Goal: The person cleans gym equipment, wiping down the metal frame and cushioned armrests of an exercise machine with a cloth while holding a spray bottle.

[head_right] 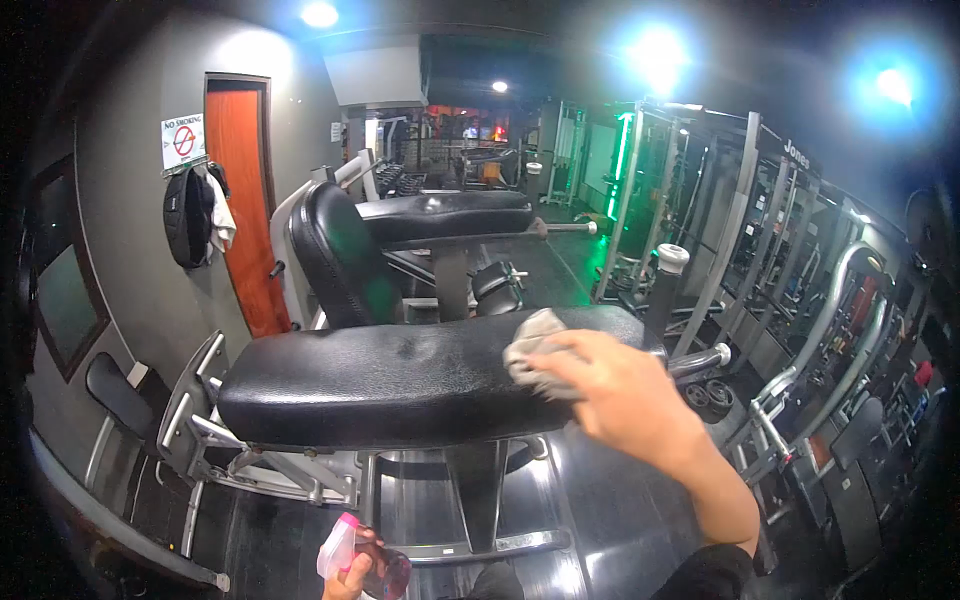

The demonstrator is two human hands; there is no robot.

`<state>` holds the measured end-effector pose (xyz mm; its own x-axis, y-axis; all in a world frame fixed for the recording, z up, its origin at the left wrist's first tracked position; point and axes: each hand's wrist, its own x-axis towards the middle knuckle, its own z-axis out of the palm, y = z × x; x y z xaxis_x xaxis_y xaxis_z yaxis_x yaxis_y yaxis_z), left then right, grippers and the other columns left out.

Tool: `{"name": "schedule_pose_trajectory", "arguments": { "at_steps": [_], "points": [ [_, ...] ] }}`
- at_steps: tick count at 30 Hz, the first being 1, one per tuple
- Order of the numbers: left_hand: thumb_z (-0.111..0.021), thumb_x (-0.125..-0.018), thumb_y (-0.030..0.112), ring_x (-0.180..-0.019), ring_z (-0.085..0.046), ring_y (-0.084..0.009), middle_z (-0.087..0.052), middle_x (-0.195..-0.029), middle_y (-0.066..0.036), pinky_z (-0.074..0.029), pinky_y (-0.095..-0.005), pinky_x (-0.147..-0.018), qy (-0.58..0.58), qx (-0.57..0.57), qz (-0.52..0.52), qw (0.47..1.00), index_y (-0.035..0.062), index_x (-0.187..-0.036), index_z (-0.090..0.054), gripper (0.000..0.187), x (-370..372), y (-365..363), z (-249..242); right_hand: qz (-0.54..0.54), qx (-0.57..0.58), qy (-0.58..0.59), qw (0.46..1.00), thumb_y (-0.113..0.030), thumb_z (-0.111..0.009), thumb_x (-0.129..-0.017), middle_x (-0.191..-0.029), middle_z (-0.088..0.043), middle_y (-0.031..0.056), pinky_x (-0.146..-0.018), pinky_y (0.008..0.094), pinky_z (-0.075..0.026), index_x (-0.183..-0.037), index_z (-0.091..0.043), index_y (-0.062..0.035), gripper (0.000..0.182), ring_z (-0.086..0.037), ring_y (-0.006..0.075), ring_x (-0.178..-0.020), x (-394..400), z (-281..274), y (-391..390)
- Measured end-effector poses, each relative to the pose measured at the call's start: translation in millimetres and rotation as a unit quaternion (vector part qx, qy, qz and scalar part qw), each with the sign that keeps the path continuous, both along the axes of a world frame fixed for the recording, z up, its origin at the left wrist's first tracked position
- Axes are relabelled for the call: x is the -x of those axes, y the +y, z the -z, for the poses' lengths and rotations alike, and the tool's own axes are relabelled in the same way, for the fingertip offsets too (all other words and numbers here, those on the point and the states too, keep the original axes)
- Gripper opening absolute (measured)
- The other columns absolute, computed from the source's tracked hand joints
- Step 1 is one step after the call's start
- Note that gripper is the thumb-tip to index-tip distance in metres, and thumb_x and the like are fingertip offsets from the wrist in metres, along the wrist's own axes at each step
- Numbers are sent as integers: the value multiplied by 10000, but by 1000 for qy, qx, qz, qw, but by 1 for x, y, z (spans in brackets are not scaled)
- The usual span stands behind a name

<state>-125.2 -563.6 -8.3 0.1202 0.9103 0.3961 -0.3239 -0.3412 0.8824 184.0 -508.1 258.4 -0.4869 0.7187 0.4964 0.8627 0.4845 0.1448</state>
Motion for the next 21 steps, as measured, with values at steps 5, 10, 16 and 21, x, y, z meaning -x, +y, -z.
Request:
{"name": "schedule_pose_trajectory", "arguments": {
  "at_steps": [5, 10, 16, 21],
  "points": [
    [-568, -884, 138, -633, -532, -120, -585, -894, -96, -469, -254, -592, 66, -12, 6, 998, -40, -1241, -420, 426, -2, 8, -6, 152, -39, 49, 986, 17, -558, -688, -1097, -554, 112, -853, 387, -475, -1084, -579, -108, 415, -557, 308, -1014, -47, 2, -14],
    [-616, -868, 210, -567, -598, -184, -585, -867, -177, -477, -295, -557, 5, -24, 62, 998, -55, -1080, -487, 364, -12, 23, -17, 201, -23, 116, 972, -138, -566, -815, -1014, -603, 153, -823, 408, -455, -1062, -589, -63, 259, -571, 344, -956, -75, 4, 4],
    [-619, -868, 225, -552, -596, -184, -589, -838, -177, -475, -296, -552, 47, -40, 72, 996, -66, -1087, -486, 387, -18, 31, -1, 166, 1, 42, 985, -157, -521, -823, -1050, -605, 144, -846, 415, -457, -1050, -610, -91, 253, -576, 334, -971, -74, -7, 35],
    [-628, -864, 231, -559, -597, -187, -590, -857, -183, -477, -304, -559, 55, -39, 106, 992, -73, -1095, -490, 406, -28, 32, -5, 258, 130, 7, 957, -191, -535, -821, -995, -627, 176, -876, 402, -446, -1039, -619, -88, 256, -580, 331, -974, -69, -18, 90]
  ]
}}
